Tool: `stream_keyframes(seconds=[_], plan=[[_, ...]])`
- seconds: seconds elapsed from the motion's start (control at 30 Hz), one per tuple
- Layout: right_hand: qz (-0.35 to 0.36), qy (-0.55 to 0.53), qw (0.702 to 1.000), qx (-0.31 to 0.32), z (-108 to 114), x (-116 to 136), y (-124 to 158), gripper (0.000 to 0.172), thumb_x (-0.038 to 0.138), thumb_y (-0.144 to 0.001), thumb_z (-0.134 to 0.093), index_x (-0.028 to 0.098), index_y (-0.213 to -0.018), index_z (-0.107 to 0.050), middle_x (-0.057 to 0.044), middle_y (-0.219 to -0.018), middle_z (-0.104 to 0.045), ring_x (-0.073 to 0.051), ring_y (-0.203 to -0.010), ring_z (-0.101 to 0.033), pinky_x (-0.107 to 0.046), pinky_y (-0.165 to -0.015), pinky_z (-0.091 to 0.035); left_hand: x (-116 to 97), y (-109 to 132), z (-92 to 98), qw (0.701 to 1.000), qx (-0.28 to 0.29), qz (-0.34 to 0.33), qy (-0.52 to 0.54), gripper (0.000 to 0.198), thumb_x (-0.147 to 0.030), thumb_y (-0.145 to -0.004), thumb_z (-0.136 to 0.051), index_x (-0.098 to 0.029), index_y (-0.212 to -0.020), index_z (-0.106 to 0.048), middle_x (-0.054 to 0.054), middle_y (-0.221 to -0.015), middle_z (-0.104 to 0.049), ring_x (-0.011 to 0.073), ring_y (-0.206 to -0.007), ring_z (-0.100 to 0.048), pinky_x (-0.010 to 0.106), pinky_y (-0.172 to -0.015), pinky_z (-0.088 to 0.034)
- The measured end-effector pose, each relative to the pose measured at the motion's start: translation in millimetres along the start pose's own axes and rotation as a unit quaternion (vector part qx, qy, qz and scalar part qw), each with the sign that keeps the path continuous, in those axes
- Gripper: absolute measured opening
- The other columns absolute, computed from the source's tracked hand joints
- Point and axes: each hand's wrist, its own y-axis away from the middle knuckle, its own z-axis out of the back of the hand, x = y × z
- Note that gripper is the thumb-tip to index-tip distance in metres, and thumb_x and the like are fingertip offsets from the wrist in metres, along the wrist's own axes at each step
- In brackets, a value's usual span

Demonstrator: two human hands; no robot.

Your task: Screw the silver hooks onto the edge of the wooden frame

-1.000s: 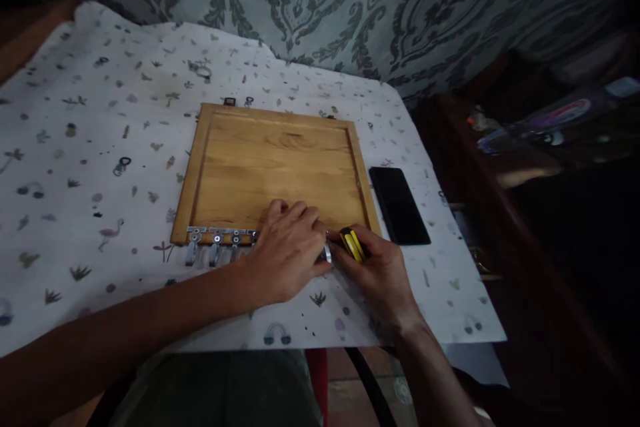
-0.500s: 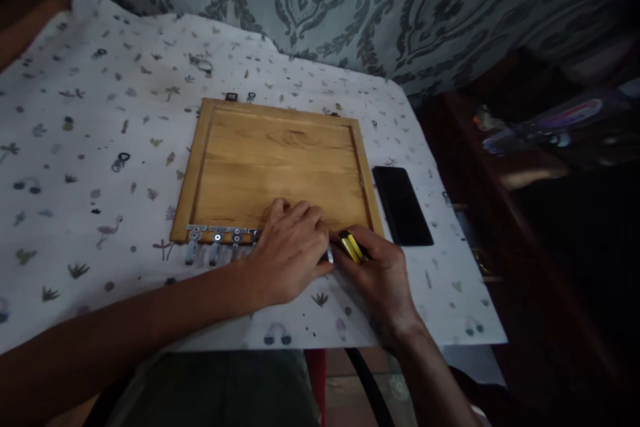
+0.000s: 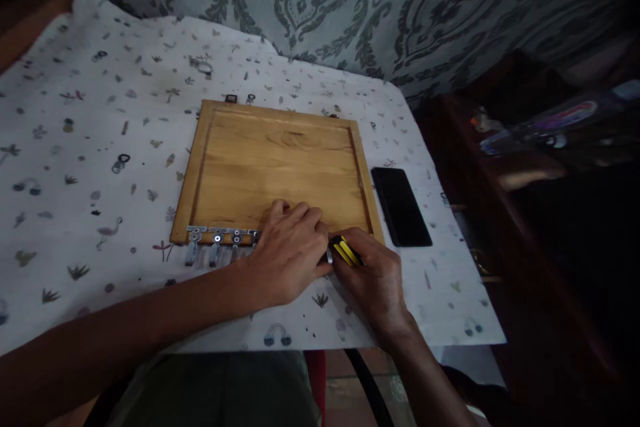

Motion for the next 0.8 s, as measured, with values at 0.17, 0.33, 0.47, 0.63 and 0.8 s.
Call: stream_keyframes(seconds=[0.17,0.33,0.47,0.63,0.8], plan=[[0.037,-0.031,0.999,0.011,2.7,-2.1,5.1,0.016,0.015,-0.090,-0.057,0.023,-0.090,-0.071,-0.006,-0.093,-0.075,-0.020,-0.084,-0.071,-0.031,-0.074,-0.056,-0.2,0.0,0.4,1.000,0.001,0.002,0.005,0.036,-0.050,-0.090,-0.070,-0.014,-0.097,-0.067,0.009,-0.102,-0.066,0.0287,-0.106,-0.058,0.046,-0.091,-0.038],[0.041,-0.041,0.998,-0.023,5.1,-4.4,12.7,0.020,0.016,-0.092,-0.061,0.023,-0.104,-0.075,-0.008,-0.099,-0.077,-0.022,-0.089,-0.073,-0.035,-0.079,-0.059,0.1,0.7,0.9,1.000,-0.004,-0.001,0.005,0.035,-0.048,-0.089,-0.071,-0.014,-0.098,-0.067,0.008,-0.102,-0.065,0.0282,-0.106,-0.057,0.045,-0.092,-0.038],[-0.066,-0.042,0.989,-0.124,19.7,4.3,15.6,0.014,0.029,-0.091,-0.068,0.023,-0.102,-0.075,-0.007,-0.092,-0.077,-0.022,-0.077,-0.071,-0.036,-0.073,-0.057,1.3,1.4,2.0,1.000,0.003,-0.003,0.009,0.035,-0.048,-0.088,-0.073,-0.014,-0.097,-0.067,0.009,-0.104,-0.065,0.0286,-0.107,-0.058,0.045,-0.091,-0.038],[-0.164,-0.244,0.911,-0.288,41.1,27.2,3.2,0.017,0.036,-0.091,-0.071,0.023,-0.079,-0.068,0.000,-0.068,-0.060,-0.013,-0.057,-0.053,-0.027,-0.052,-0.044,2.3,1.5,3.8,1.000,0.000,-0.003,0.012,0.035,-0.047,-0.086,-0.076,-0.014,-0.095,-0.066,0.009,-0.103,-0.066,0.0270,-0.103,-0.059,0.044,-0.090,-0.039],[-0.087,-0.452,0.834,-0.305,42.7,51.8,-20.8,0.051,0.044,-0.088,-0.071,0.021,-0.052,-0.042,0.007,-0.050,-0.026,-0.008,-0.043,-0.021,-0.024,-0.039,-0.020,2.6,1.0,4.7,1.000,0.016,0.004,0.008,0.037,-0.049,-0.086,-0.076,-0.014,-0.095,-0.066,0.008,-0.103,-0.065,0.0277,-0.105,-0.059,0.045,-0.091,-0.040]])
